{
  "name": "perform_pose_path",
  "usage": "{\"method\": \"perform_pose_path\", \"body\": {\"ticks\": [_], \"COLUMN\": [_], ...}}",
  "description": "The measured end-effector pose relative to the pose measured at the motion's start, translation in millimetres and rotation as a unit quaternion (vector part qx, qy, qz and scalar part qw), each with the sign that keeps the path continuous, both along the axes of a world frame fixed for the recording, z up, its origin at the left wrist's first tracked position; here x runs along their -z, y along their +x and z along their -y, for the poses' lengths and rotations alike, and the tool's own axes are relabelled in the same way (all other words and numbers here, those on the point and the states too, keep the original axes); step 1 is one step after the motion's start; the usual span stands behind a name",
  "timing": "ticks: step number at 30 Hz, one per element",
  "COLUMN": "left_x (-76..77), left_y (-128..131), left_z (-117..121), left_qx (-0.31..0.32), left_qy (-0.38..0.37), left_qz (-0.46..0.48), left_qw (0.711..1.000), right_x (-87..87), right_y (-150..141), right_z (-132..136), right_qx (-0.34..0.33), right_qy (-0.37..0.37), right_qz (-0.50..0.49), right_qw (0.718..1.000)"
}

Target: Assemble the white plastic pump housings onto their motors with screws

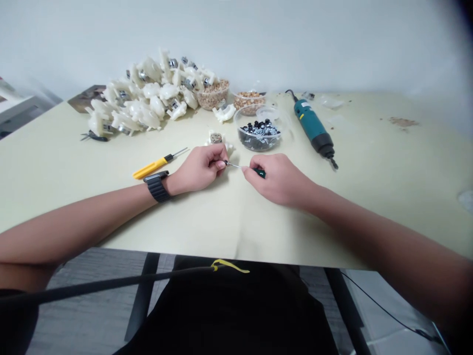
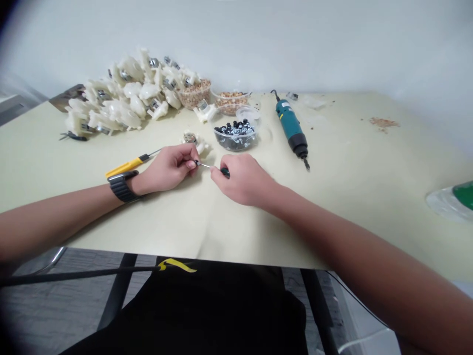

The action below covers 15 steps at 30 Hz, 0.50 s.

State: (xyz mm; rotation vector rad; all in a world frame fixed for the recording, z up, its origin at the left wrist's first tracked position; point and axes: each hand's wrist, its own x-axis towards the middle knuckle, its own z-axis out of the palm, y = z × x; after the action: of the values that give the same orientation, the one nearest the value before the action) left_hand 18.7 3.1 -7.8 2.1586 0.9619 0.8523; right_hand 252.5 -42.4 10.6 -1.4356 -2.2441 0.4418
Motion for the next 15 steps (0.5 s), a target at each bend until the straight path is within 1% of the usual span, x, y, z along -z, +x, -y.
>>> {"method": "perform_pose_path", "body": {"ticks": [2, 5, 8, 11, 13, 15], "left_x": [0.6, 1.1, 0.9, 1.2, 1.7, 1.9], "left_y": [0.1, -0.4, -1.3, -2.0, -2.2, -2.1], "left_z": [-0.7, -2.1, -3.2, -4.2, -4.7, -4.9], "left_qx": [-0.002, -0.002, 0.004, 0.011, 0.012, 0.012], "left_qy": [-0.001, 0.000, -0.005, -0.021, -0.033, -0.041], "left_qz": [0.001, 0.002, 0.001, 0.009, 0.018, 0.026], "left_qw": [1.000, 1.000, 1.000, 1.000, 0.999, 0.999], "right_x": [-1.0, 0.4, 4.0, 7.1, 8.2, 8.2], "right_y": [0.7, 2.5, 5.4, 8.0, 8.4, 7.2], "right_z": [1.1, 2.0, 1.0, -0.7, -1.1, -0.6], "right_qx": [-0.025, -0.029, -0.032, -0.042, -0.047, -0.046], "right_qy": [0.001, 0.026, 0.088, 0.149, 0.164, 0.156], "right_qz": [-0.008, 0.015, 0.060, 0.079, 0.073, 0.054], "right_qw": [1.000, 0.999, 0.994, 0.985, 0.983, 0.985]}}
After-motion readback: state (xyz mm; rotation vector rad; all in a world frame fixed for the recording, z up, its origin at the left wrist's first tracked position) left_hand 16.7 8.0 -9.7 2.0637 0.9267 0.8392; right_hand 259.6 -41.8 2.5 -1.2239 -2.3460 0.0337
